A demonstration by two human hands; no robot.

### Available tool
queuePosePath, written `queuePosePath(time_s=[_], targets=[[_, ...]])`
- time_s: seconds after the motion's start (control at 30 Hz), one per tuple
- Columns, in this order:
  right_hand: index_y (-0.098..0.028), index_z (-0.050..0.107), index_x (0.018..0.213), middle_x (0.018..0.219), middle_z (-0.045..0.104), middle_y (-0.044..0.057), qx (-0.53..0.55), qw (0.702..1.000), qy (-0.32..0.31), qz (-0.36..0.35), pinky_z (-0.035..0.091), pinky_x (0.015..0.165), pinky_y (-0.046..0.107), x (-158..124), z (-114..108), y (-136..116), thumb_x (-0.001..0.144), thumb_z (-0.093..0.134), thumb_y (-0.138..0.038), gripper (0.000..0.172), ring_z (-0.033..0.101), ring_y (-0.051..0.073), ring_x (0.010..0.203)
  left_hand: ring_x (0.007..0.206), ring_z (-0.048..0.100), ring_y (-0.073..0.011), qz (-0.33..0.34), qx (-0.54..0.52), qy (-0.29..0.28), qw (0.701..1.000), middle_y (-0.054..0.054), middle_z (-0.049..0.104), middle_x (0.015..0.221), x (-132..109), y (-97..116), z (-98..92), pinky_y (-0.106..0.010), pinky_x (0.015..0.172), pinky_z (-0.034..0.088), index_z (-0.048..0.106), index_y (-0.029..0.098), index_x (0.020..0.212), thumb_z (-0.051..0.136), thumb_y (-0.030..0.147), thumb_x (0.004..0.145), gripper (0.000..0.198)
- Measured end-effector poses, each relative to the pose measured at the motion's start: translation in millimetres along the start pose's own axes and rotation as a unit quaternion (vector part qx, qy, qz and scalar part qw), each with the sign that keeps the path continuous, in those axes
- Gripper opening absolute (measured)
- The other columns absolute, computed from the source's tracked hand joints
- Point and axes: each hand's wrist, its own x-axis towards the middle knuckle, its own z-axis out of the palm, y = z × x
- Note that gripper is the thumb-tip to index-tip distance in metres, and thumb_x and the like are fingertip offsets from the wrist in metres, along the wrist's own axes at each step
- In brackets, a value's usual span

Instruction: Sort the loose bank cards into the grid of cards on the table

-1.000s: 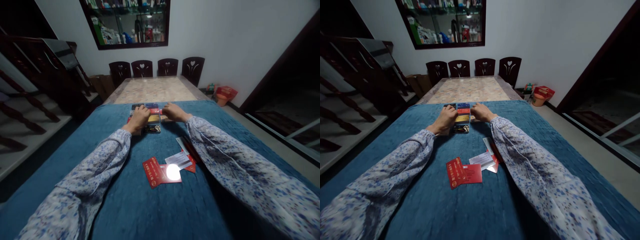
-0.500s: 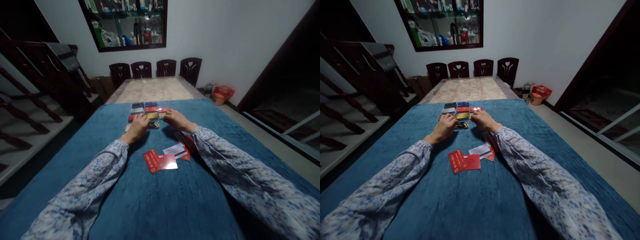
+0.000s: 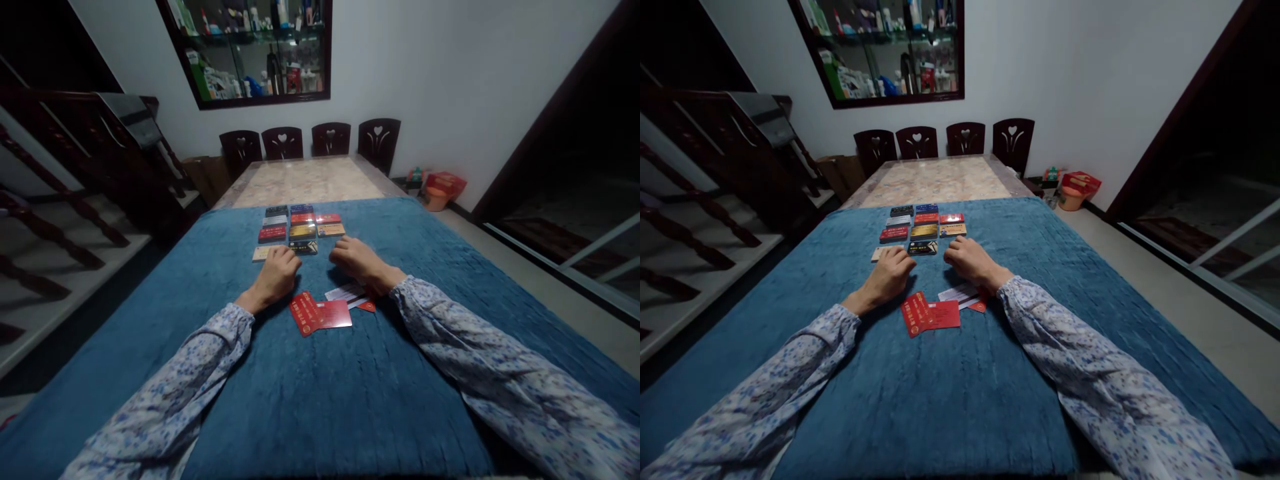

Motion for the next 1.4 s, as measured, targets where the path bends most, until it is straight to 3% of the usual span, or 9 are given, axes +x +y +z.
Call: queuePosePath(time_s=[0.2, 0.6, 0.73, 0.93, 1.23, 1.4], targets=[[-0.019, 0.071, 0.091, 0.083, 0.063, 0.008, 0.013, 1.000, -0.009, -0.014, 0.027, 0.070, 0.033, 6, -2, -18, 0.105, 0.045, -0.027, 0.031, 0.043, 0.021, 0.083, 0.097, 0.052, -0.0276, 0.009, -0.039, -0.018, 0.999, -0.013, 0.067, 0.094, -19, 13, -6.7, -0.043, 0.086, 0.042, 0.067, 0.014, 0.092, 0.046, 0.010, 0.096, 0.022], [-0.018, 0.074, 0.104, 0.094, 0.069, 0.009, 0.093, 0.992, -0.045, -0.067, 0.037, 0.077, 0.034, 15, 6, -59, 0.101, 0.052, -0.020, 0.022, 0.049, 0.021, 0.090, 0.093, 0.053, -0.0227, 0.048, -0.155, -0.075, 0.984, -0.008, 0.067, 0.090, -38, 28, -35.7, -0.039, 0.084, 0.040, 0.066, 0.017, 0.084, 0.051, 0.022, 0.099, 0.021], [-0.018, 0.073, 0.103, 0.103, 0.071, 0.009, 0.090, 0.991, -0.077, -0.064, 0.035, 0.079, 0.033, 14, 6, -73, 0.099, 0.059, -0.025, 0.016, 0.049, 0.022, 0.095, 0.098, 0.054, -0.0250, 0.048, -0.174, -0.104, 0.978, -0.008, 0.068, 0.094, -41, 33, -49.1, -0.042, 0.088, 0.039, 0.066, 0.017, 0.088, 0.062, 0.037, 0.095, 0.021], [-0.017, 0.071, 0.104, 0.111, 0.070, 0.011, 0.055, 0.988, -0.135, -0.042, 0.033, 0.077, 0.035, 14, -5, -89, 0.099, 0.057, -0.024, 0.016, 0.048, 0.025, 0.103, 0.101, 0.053, -0.0285, 0.065, -0.167, -0.146, 0.973, -0.010, 0.066, 0.104, -42, 44, -57.0, -0.045, 0.091, 0.039, 0.062, 0.018, 0.089, 0.071, 0.061, 0.084, 0.044], [-0.018, 0.072, 0.105, 0.108, 0.068, 0.013, 0.035, 0.984, -0.170, -0.030, 0.033, 0.079, 0.036, 16, -11, -91, 0.099, 0.055, -0.027, 0.020, 0.049, 0.026, 0.105, 0.104, 0.052, -0.0284, 0.071, -0.159, -0.174, 0.969, -0.010, 0.064, 0.111, -42, 42, -61.5, -0.045, 0.092, 0.040, 0.062, 0.019, 0.099, 0.071, 0.046, 0.085, 0.032], [-0.019, 0.072, 0.112, 0.114, 0.067, 0.013, 0.046, 0.984, -0.171, 0.006, 0.033, 0.078, 0.035, 16, -9, -84, 0.099, 0.058, -0.032, 0.023, 0.048, 0.027, 0.108, 0.102, 0.053, -0.0263, 0.068, -0.163, -0.181, 0.968, -0.008, 0.064, 0.102, -43, 34, -64.4, -0.041, 0.090, 0.040, 0.063, 0.020, 0.091, 0.068, 0.039, 0.087, 0.020]])
